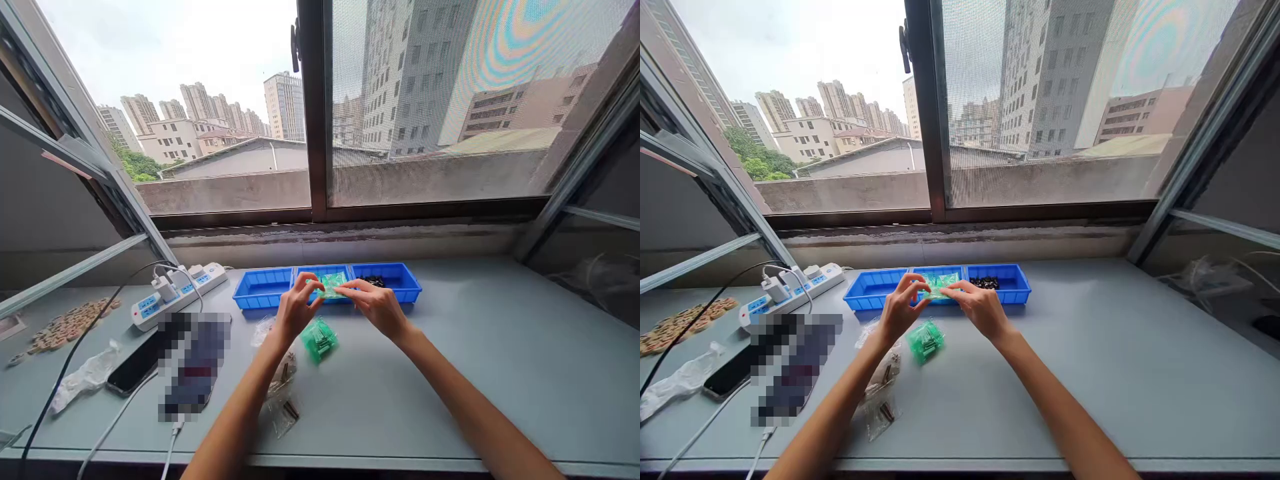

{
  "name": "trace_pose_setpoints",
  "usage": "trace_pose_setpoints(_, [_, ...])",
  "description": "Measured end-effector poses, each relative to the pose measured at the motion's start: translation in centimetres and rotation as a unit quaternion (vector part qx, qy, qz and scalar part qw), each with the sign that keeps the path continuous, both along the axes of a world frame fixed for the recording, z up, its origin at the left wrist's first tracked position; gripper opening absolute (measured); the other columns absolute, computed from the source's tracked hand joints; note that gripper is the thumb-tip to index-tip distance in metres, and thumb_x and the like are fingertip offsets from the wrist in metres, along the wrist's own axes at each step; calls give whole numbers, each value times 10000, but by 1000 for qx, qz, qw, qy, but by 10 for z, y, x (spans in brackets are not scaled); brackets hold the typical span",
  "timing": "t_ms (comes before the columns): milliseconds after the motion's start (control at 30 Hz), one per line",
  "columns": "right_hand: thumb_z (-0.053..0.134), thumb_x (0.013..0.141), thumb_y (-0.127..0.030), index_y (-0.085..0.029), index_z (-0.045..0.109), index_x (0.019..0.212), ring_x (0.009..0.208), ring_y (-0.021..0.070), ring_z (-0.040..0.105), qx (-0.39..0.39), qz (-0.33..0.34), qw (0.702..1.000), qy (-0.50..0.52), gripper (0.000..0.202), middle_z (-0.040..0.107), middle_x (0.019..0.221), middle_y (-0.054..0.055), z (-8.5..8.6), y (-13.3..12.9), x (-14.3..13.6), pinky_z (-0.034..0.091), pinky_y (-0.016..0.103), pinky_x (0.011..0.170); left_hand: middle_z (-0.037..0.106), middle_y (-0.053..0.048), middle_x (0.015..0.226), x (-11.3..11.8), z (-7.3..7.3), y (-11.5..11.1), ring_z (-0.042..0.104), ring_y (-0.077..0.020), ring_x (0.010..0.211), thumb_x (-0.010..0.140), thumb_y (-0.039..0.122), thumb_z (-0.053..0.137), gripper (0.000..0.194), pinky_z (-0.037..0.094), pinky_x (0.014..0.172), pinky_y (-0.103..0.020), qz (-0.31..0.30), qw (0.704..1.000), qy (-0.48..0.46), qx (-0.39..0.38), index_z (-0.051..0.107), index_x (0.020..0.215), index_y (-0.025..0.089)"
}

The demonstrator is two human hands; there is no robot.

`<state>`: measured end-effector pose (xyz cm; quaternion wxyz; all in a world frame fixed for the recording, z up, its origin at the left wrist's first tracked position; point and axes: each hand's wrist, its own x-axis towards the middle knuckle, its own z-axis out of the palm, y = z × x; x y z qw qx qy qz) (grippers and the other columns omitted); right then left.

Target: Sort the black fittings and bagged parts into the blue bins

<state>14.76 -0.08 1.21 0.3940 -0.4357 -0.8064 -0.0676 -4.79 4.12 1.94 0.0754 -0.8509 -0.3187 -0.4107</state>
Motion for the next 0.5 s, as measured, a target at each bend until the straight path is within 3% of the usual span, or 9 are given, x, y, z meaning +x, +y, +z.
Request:
trace_pose_setpoints(100, [403, 867, -48, -250, 689, 1040, 501, 66, 604, 25, 7, 1000, -13, 390, 689, 1058, 36, 1, -1, 1, 487, 186, 499, 570, -15, 919, 0, -1, 0, 469, -41, 516, 835, 176, 505, 82, 407, 465, -156, -10, 999, -12, 31, 559, 776, 192])
trace_pose_setpoints(233, [398, 872, -29, -266, 691, 1033, 610, 88, 657, 68, 5, 998, -11, 410, 676, 1104, 34, 2, -2, 0, 512, 176, 508, 558, -22, 919, 0, -1, 0, 511, -54, 573, 842, 189, 515, 120, 422, 489, -159, -13, 997, -35, 72, 551, 728, 190])
trace_pose_setpoints(400, [417, 885, -37, -267, 706, 999, 750, 105, 676, 162, -3, 987, 14, 386, 687, 1080, 43, 3, -4, -3, 548, 185, 636, 546, -23, 912, 2, 0, -3, 531, -57, 606, 865, 231, 506, 156, 439, 514, -161, -20, 988, -80, 128, 563, 726, 190])
trace_pose_setpoints(500, [457, 884, -57, -268, 720, 951, 718, 89, 665, 223, 1, 974, 40, 344, 706, 1016, 42, 5, -6, -6, 542, 171, 620, 534, -20, 904, 3, 0, -6, 523, -52, 598, 861, 209, 517, 127, 450, 530, -164, -34, 978, -115, 169, 566, 745, 191])
